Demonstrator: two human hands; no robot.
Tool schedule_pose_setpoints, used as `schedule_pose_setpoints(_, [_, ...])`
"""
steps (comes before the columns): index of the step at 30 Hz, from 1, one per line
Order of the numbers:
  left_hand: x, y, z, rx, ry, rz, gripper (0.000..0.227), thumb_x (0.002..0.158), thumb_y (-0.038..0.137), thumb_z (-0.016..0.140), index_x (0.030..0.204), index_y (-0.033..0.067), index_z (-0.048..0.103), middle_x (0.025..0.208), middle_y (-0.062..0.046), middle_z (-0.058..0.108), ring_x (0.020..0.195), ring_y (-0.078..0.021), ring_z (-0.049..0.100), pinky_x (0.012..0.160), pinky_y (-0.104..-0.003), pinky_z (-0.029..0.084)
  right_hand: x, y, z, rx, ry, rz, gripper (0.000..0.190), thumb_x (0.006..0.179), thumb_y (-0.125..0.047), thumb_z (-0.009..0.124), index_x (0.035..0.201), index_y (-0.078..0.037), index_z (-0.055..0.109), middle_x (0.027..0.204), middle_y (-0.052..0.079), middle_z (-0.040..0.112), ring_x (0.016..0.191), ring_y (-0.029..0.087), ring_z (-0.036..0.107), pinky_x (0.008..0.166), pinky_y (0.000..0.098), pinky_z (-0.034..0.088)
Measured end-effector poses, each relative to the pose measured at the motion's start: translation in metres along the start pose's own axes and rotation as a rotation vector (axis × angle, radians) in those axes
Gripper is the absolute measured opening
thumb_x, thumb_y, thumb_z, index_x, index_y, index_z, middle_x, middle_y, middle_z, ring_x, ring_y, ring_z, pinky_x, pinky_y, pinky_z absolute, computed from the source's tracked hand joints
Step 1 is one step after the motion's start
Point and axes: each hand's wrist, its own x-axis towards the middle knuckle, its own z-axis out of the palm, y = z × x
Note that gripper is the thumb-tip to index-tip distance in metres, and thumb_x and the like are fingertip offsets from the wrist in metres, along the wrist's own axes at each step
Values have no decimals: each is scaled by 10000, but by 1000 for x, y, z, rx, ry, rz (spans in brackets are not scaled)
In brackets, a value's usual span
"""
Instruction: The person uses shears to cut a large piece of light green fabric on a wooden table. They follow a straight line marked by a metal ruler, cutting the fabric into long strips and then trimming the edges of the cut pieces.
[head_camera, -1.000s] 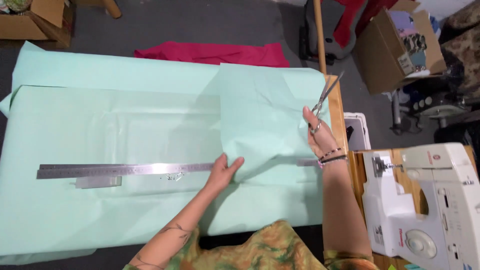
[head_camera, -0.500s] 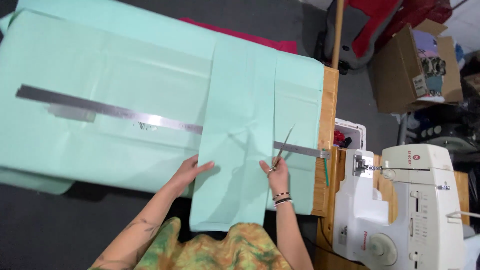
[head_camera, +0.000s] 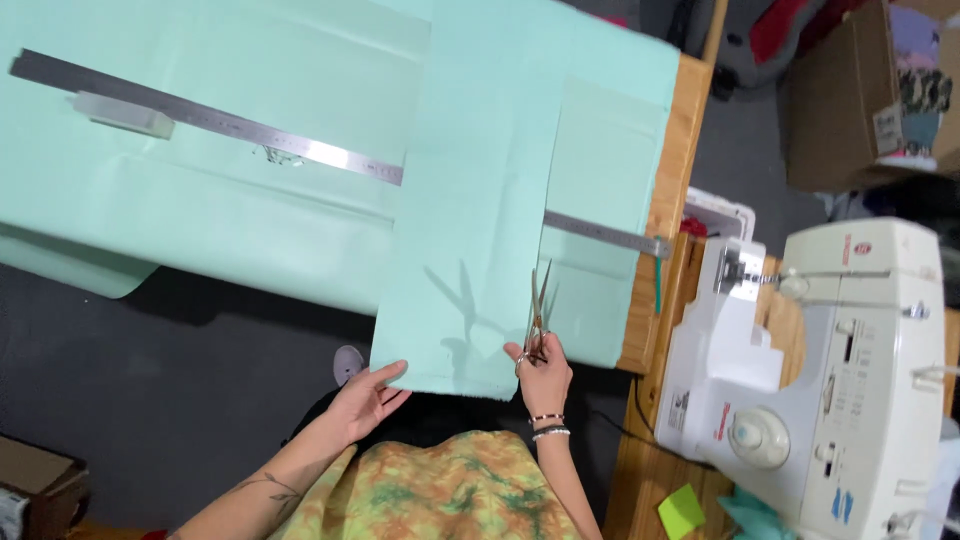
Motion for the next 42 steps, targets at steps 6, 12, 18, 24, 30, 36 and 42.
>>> schedule_pose_setpoints(6, [0, -27, 14, -36, -52, -134, 454, 840, 133, 705, 1278, 88, 591, 1417, -124, 615, 1411, -300, 532, 1199, -427, 428, -84, 19, -1, -282, -81, -18, 359, 575, -354, 947, 690, -191, 649, 783, 5, 694, 851, 165, 649, 805, 291, 493])
schedule_pose_setpoints(12, [29, -53, 9, 3, 20, -14, 304, 827, 117, 801, 1071, 5, 659, 1088, -124, 728, 993, -266, 713, 930, -369, 615, -180, 105, 37, -248, -394, -211, 236, 665, -405, 726, 754, -203, 641, 696, 19, 639, 720, 197, 578, 692, 373, 464])
schedule_pose_setpoints(18, [25, -47, 6, 107, 33, 77, 274, 802, 122, 840, 936, -43, 666, 917, -131, 712, 885, -217, 717, 910, -315, 642, -198, 116, 82, -120, -528, -182, 926, 632, -1009, 364, 893, -131, 501, 818, 2, 547, 719, 145, 486, 646, 364, 378])
schedule_pose_setpoints(24, [28, -42, -2, -76, -26, 157, 408, 833, 20, 856, 987, -162, 525, 897, -203, 607, 1007, -451, 730, 970, -472, 592, -164, 102, 109, 15, -464, -75, 520, 795, -653, 750, 898, -149, 671, 805, 94, 715, 865, 290, 686, 827, 397, 513])
schedule_pose_setpoints(30, [41, -35, -16, 58, -9, 248, 374, 783, 102, 920, 972, -77, 651, 880, -151, 709, 945, -329, 769, 930, -398, 611, -170, 74, 105, 24, -509, -78, 625, 778, -779, 705, 842, -158, 682, 708, 41, 711, 740, 226, 670, 732, 353, 520])
schedule_pose_setpoints(36, [59, -38, -32, 90, 49, 275, 350, 771, 129, 937, 942, -36, 680, 793, -54, 660, 799, -189, 735, 893, -358, 631, -192, 95, 105, 12, -558, -16, 627, 781, -765, 709, 868, -144, 699, 693, 61, 719, 717, 225, 676, 685, 352, 512])
schedule_pose_setpoints(42, [45, -27, -25, 57, 32, 171, 398, 765, 127, 943, 809, -44, 586, 725, -69, 600, 780, -221, 735, 905, -388, 628, -164, 88, 134, 77, -468, -68, 533, 821, -649, 772, 819, -125, 675, 644, 40, 680, 667, 187, 612, 682, 315, 487])
